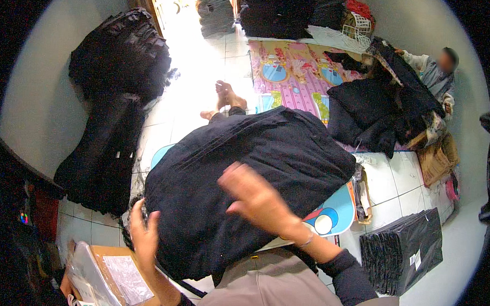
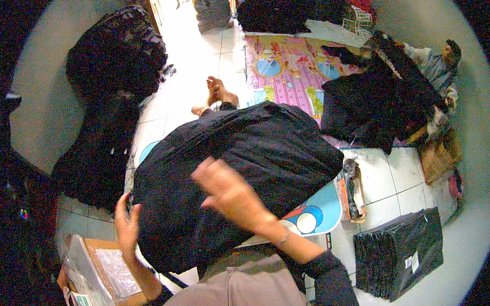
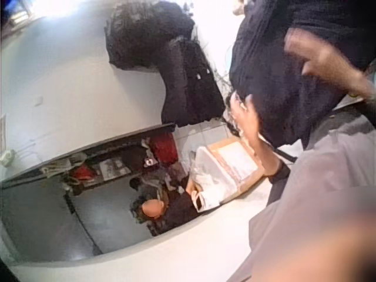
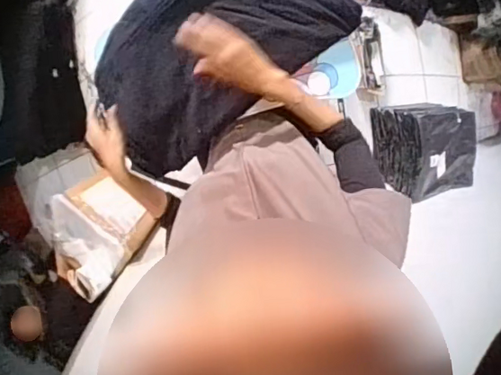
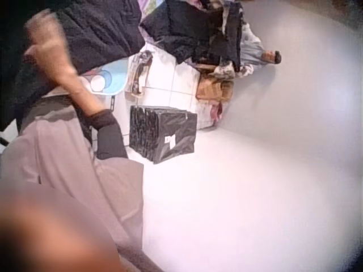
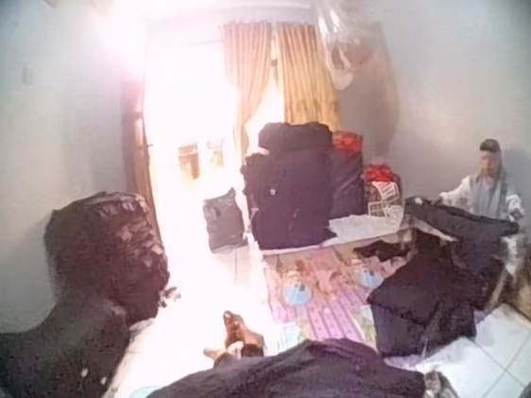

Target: The person folds a black garment on a small table, places it into a clear plastic bag, seals the bag, and sets it aside. This process is repeated for multiple garments.

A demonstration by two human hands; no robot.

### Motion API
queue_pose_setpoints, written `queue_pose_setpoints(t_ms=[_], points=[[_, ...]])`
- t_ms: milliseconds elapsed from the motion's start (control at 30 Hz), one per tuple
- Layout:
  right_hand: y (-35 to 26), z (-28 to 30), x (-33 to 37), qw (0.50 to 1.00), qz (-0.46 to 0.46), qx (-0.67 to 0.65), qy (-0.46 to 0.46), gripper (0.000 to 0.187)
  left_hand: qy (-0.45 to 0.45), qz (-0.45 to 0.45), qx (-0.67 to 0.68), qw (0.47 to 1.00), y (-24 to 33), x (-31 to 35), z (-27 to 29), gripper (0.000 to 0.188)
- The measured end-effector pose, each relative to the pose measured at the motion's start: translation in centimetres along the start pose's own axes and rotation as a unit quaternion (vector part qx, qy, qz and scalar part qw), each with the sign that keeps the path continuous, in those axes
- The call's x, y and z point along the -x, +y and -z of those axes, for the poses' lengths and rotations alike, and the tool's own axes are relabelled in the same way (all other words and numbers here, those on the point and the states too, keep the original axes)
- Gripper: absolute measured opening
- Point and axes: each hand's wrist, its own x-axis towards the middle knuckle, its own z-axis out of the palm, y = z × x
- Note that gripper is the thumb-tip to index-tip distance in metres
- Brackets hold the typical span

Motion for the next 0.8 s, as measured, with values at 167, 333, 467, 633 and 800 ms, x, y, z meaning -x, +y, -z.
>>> queue_pose_setpoints(t_ms=[167, 333, 467, 633, 800], points=[[5.3, 0.4, 0.3, 0.989, 0.034, 0.097, -0.108, 0.047, -0.064, 0.01, -0.266, 0.962, 2.3, -0.7, -6.7, 0.067], [22.6, 13.1, 7.9, 0.804, -0.451, 0.382, -0.06, 0.044, -0.05, 0.048, -0.195, 0.978, 1.6, 0.2, -6.1, 0.068], [17.6, 13.3, 5.9, 0.842, -0.355, 0.387, 0.124, 0.044, -0.022, 0.032, -0.195, 0.98, 1.2, 0.1, -6.6, 0.068], [4.0, 5.3, 2.0, 0.964, 0.014, 0.105, -0.243, 0.05, -0.004, 0.035, -0.185, 0.982, 0.9, 0.1, -6.6, 0.071], [15.0, 12.9, 8.4, 0.911, -0.296, 0.289, -0.009, 0.042, 0.035, 0.104, -0.126, 0.986, -0.2, 1.7, -5.7, 0.088]])
